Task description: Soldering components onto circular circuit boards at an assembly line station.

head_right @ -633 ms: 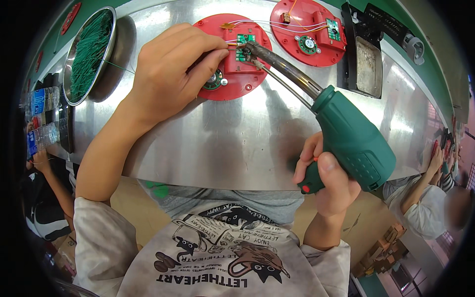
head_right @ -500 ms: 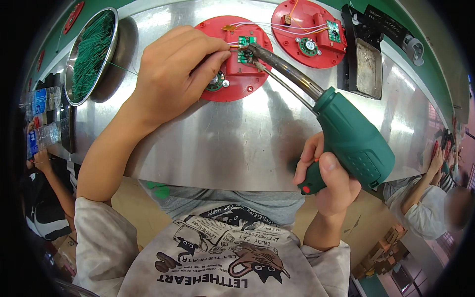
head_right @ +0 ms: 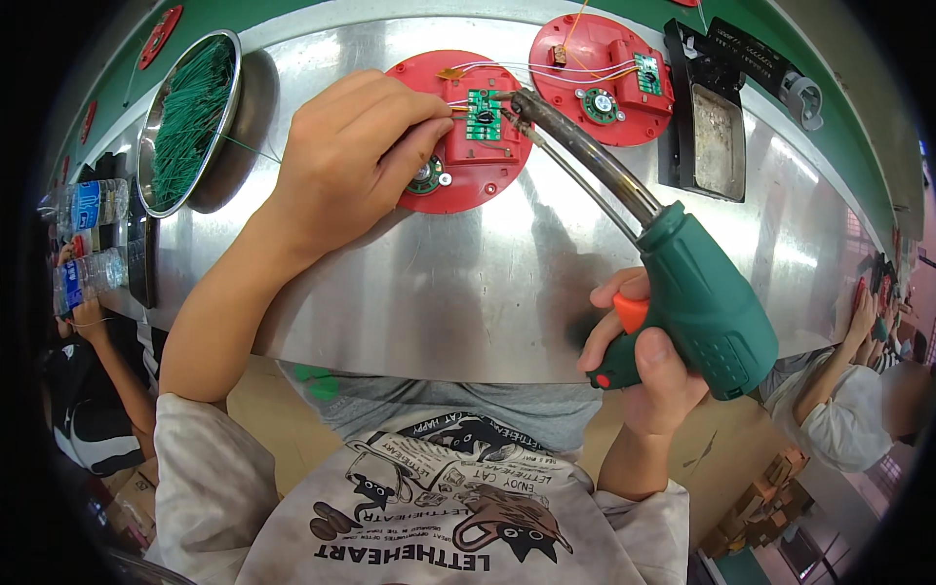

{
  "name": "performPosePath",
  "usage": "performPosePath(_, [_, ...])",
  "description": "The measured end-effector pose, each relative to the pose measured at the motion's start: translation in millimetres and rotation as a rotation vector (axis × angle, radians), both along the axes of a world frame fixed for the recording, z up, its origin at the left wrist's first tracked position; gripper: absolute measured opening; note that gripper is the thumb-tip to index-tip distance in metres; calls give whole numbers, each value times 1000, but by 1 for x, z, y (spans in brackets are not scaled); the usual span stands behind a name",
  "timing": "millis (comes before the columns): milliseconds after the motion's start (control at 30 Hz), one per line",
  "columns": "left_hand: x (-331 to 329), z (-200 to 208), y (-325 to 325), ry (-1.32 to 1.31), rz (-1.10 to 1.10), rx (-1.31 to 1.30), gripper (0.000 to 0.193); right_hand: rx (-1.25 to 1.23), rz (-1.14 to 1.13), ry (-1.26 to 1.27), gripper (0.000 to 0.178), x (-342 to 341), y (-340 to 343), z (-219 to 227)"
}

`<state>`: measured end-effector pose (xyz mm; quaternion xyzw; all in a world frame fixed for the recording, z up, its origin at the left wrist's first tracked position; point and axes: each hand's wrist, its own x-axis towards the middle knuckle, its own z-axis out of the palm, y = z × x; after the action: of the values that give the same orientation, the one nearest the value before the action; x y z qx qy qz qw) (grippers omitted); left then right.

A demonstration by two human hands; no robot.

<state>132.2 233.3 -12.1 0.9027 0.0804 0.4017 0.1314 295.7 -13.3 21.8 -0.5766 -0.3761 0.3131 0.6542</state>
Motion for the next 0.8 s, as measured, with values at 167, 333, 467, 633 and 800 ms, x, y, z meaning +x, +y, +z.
performPosePath(167, [2,-2,0,-25,-1,18,12,-3,-19,-14,59,-1,-2,-3])
performPosePath(333, [1,-1,-1,-10,3,9,13,-32,-8,9,57,-1,-3,-3])
performPosePath(467, [1,1,-1,-8,-7,5,13,-61,11,-6,51,-1,-4,-2])
performPosePath(633, [0,5,-1,-12,-54,-30,14,-81,8,-4,45,-5,-1,1])
performPosePath(800, [0,0,2,-14,-43,-12,14,-93,-13,23,40,-5,-1,1])
